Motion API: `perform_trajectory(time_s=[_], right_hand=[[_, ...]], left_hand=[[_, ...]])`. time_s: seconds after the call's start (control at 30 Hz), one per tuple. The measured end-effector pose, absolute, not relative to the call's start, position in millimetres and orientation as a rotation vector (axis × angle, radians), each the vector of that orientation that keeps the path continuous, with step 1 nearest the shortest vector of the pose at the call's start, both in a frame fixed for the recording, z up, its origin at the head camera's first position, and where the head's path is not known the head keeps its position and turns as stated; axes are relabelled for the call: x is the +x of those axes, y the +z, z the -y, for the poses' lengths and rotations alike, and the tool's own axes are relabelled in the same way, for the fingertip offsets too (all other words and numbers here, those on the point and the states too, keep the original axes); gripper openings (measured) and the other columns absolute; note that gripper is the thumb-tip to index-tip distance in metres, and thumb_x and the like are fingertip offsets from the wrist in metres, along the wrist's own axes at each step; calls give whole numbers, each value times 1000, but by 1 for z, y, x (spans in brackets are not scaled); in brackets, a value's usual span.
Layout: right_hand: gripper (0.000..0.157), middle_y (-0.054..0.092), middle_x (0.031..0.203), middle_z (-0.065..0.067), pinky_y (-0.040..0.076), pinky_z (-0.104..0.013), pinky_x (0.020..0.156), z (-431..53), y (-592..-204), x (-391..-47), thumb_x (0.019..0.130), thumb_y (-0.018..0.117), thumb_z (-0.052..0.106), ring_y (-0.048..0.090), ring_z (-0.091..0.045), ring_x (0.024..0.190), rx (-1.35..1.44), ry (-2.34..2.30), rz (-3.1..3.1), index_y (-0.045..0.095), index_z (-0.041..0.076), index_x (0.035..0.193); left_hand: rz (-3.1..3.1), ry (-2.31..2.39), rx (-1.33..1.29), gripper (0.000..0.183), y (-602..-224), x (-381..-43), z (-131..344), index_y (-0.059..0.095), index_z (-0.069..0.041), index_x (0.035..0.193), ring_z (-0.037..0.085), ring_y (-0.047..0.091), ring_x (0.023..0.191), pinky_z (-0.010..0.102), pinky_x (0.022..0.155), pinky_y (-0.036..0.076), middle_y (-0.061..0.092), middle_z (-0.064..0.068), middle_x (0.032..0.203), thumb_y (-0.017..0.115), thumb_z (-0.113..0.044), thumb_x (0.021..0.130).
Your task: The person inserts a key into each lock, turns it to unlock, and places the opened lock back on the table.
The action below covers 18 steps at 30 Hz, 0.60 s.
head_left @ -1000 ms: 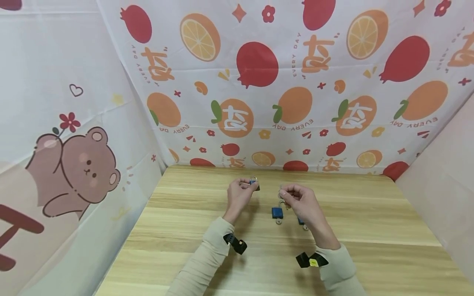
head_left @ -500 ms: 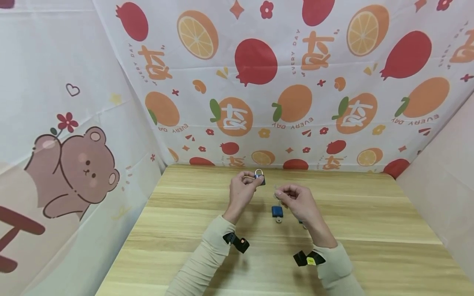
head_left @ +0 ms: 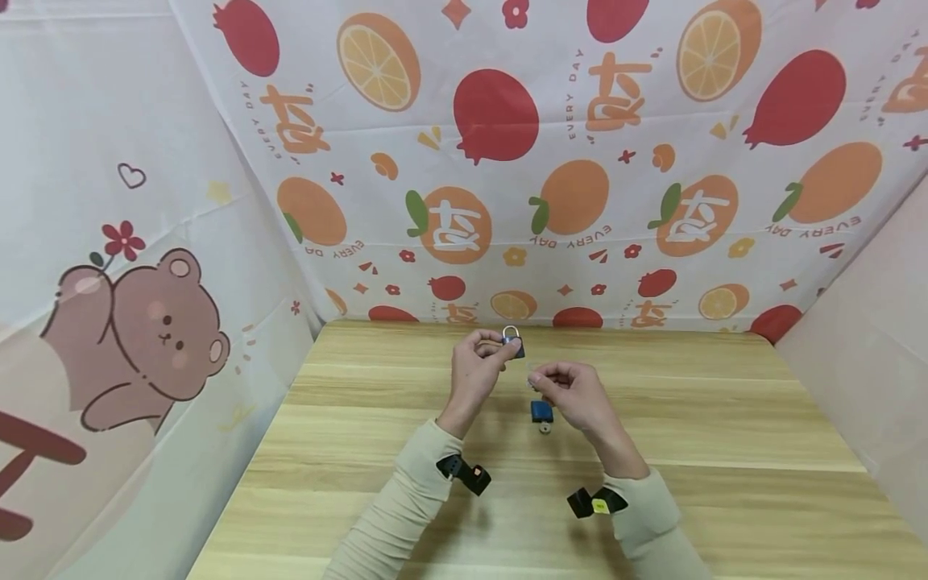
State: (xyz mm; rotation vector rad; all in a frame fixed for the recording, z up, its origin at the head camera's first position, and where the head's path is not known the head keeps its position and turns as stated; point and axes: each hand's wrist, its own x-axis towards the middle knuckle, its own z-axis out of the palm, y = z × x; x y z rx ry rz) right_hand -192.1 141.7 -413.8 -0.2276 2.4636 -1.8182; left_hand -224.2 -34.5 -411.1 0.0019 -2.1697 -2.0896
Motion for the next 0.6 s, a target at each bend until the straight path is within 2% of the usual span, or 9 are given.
perform_trajectory(time_s=[0.37, 0.6], right_hand=[[25, 63, 77, 0, 49, -26, 62, -135, -415, -196, 100, 66, 22, 55, -16, 69, -206, -1791, -2444, 73, -1, 105], [26, 62, 75, 1, 47, -26, 62, -135, -416, -197, 100, 66, 22, 54, -16, 69, -190, -1814, -2402, 72, -3, 107]], left_hand=[[2166, -2075, -56, 27, -410, -221, 32, 67, -4, 102, 9, 64, 64, 26, 62, 51, 77, 12, 81, 79, -24, 89], [2181, -2078, -73, 24, -411, -218, 31, 67, -7, 102, 11, 63, 64, 24, 59, 47, 77, 9, 80, 78, -24, 89]])
